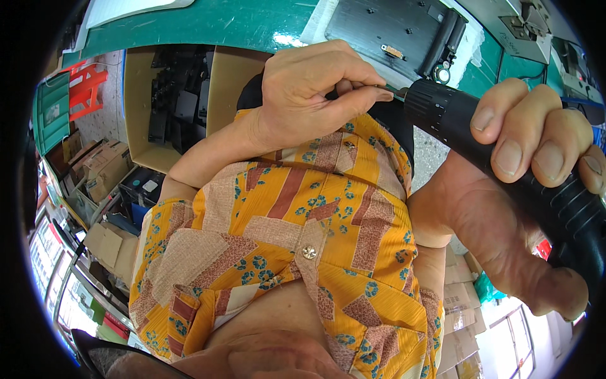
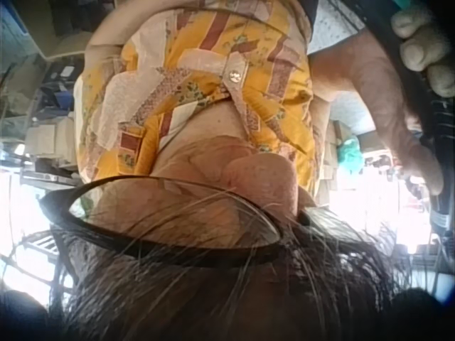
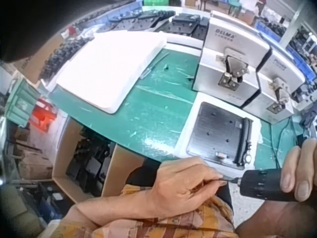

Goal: Assembling small electronic components and plastic casings using an electric screwdriver.

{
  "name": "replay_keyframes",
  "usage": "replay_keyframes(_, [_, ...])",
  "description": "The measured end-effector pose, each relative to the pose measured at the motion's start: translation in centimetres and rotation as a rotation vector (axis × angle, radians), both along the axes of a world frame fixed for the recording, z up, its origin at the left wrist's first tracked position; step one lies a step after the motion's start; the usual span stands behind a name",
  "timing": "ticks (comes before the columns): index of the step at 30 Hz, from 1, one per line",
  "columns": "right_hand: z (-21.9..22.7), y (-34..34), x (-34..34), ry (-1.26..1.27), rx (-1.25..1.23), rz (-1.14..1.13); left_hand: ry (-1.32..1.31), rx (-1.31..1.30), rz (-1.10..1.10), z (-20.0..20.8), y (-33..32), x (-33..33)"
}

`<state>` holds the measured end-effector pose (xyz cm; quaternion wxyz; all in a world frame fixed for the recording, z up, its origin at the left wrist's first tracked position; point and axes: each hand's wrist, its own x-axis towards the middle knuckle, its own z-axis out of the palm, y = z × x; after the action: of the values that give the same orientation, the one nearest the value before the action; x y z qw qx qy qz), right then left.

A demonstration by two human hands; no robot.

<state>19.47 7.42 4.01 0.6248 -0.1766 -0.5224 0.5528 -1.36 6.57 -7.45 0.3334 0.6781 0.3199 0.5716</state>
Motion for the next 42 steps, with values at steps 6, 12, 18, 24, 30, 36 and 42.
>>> replay_keyframes(6, [-0.6, 0.0, -1.7, -0.025, 0.048, -0.043, 0.031, 0.017, 0.023, -0.4, -0.2, -0.1])
replay_keyframes(12, [-0.3, 0.7, -1.0, -0.047, -0.003, 0.102, 0.075, 0.025, 0.018, -0.5, -0.3, -0.2])
replay_keyframes(18, [-0.2, 0.3, -1.1, 0.005, -0.007, 0.006, 0.049, -0.027, -0.002, -0.1, -0.4, -0.1])
replay_keyframes(24, [0.1, 0.8, 0.0, 0.096, -0.034, -0.169, 0.025, -0.056, 0.051, 0.3, -0.4, -0.1])
replay_keyframes(30, [0.4, 0.9, -0.4, 0.109, -0.042, -0.189, 0.021, -0.033, 0.095, 0.6, -0.1, 0.4])
replay_keyframes(36, [0.1, 1.2, -0.3, 0.080, -0.010, -0.210, 0.327, 0.300, 0.257, -0.2, 0.4, -0.7])
replay_keyframes(42, [-0.4, 2.0, 0.4, 0.001, 0.005, -0.179, 0.548, 0.384, 0.359, -0.3, 0.1, -1.0])
